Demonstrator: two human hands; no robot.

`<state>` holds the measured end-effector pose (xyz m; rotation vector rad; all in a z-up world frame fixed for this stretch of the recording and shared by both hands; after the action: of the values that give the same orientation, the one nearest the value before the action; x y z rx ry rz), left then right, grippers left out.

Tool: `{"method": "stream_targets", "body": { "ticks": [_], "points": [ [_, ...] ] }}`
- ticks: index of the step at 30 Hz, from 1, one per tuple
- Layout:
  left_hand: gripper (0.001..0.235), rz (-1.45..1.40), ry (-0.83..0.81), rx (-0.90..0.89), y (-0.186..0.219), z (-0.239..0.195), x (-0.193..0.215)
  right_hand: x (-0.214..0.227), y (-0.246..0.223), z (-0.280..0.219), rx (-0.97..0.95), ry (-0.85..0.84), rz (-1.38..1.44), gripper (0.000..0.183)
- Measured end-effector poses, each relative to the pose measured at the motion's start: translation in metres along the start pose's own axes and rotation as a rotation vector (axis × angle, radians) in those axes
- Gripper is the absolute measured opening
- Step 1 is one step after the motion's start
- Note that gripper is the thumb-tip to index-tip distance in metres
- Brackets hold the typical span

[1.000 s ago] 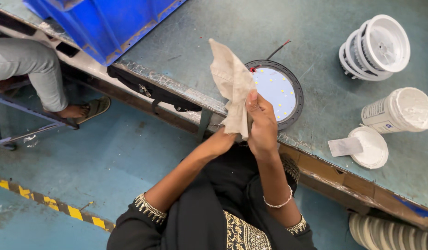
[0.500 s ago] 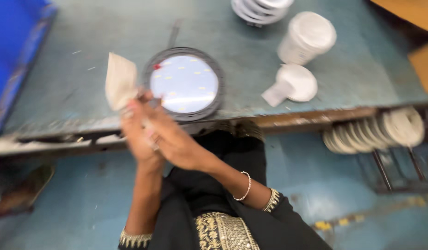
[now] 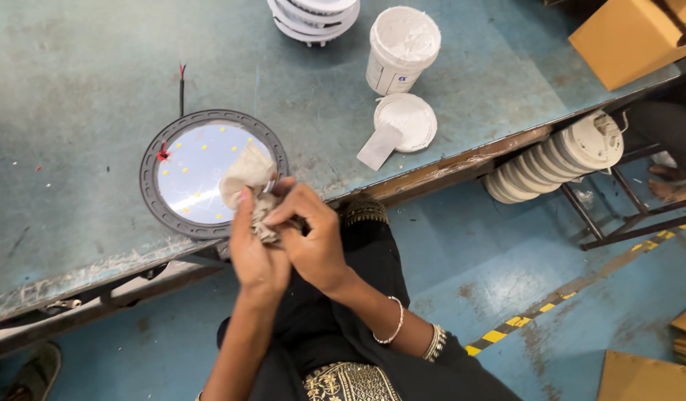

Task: The person applies a white thermal paste onto the circular base of a light fixture using a small scraper, then spreads the paste onto the back of an LED circuit board before wiping their hands and the tools with a cloth.

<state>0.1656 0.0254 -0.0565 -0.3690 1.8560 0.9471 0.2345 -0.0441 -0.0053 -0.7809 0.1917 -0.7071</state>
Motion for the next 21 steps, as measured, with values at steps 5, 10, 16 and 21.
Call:
{"method": "stream_targets", "body": {
  "ticks": [5, 10, 16, 21],
  "points": [
    [0.041, 0.142, -0.068, 0.02, -0.049, 0.004, -0.026, 0.032, 0.011, 0.011, -0.087, 0.115, -0.203, 0.013],
    [0.046, 0.158, 0.006, -0.07, -0.022, 0.027, -0.018, 0.072, 0.022, 0.013, 0.014, -0.246, -0.116, 0.021],
    [0.025, 0.389, -0.022, -0.212, 0.023, 0.014, -0.007, 0.212, 0.101, 0.057, -0.233, 0.123, -0.475, 0.015],
    [0.036, 0.749, -0.205, -0.109, -0.027, 0.037, -0.031, 0.237, 0.144, 0.022, -0.326, 0.232, -0.364, 0.014]
  ]
}}
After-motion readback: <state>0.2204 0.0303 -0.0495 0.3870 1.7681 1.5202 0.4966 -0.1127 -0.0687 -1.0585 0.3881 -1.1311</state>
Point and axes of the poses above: each hand's wrist, its own z-axis towards the middle knuckle, its own x-axis out of the back of the hand, y = z × x, the point moved 4 cm from there along z, towards the middle knuckle, and after that the axes turned 11 degrees about x, right-handed, at the moved point
